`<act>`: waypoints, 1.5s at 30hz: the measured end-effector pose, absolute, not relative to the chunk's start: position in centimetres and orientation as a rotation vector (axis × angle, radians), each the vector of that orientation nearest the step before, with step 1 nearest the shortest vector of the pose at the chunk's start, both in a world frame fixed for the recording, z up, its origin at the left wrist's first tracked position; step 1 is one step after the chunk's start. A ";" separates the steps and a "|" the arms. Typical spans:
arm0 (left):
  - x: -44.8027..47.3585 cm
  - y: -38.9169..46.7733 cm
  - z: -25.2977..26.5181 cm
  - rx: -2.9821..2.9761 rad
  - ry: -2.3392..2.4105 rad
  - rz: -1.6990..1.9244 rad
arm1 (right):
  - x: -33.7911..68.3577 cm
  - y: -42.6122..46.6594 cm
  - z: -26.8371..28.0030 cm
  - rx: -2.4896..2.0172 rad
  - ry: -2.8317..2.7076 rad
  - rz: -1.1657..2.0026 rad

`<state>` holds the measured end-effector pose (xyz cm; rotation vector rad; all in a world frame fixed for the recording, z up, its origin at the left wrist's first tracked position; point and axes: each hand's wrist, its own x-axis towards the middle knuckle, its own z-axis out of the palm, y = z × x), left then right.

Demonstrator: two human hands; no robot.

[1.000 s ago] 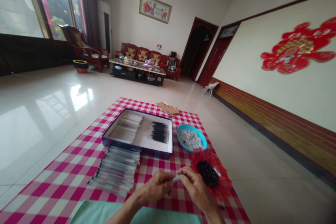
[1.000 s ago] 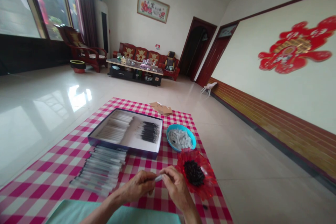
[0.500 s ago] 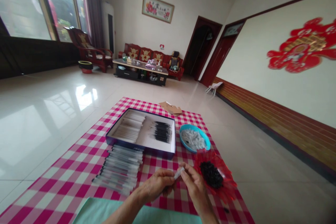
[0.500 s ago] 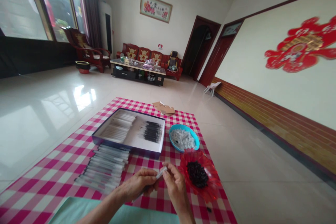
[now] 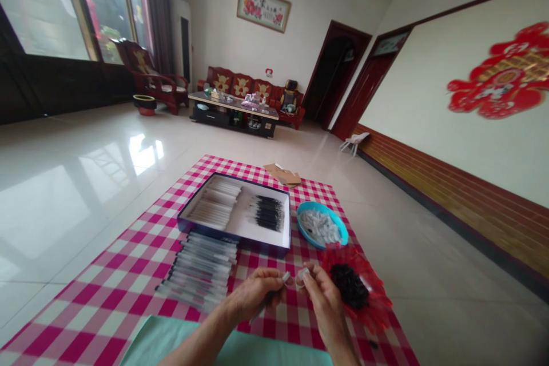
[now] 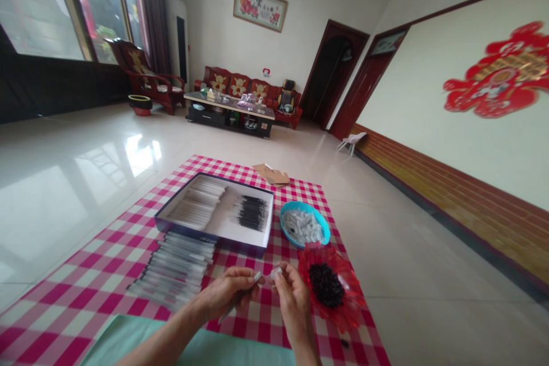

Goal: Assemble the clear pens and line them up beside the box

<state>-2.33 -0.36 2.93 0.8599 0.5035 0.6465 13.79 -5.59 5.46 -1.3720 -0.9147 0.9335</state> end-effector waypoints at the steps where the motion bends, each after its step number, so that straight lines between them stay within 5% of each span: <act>1: -2.3 -0.4 2.9 0.851 0.501 0.652 | 13.7 -5.6 5.5 -1.373 -0.920 0.939; 18: -2.3 0.4 2.5 0.629 0.565 0.879 | 14.0 -5.3 2.5 -1.478 -1.089 0.865; 31: -3.9 1.7 5.5 0.501 0.611 1.236 | 9.5 -7.5 1.7 -1.094 -0.326 1.248; 45: -3.9 2.3 4.4 0.377 0.756 1.414 | 9.1 -7.4 0.4 -0.990 -0.281 1.261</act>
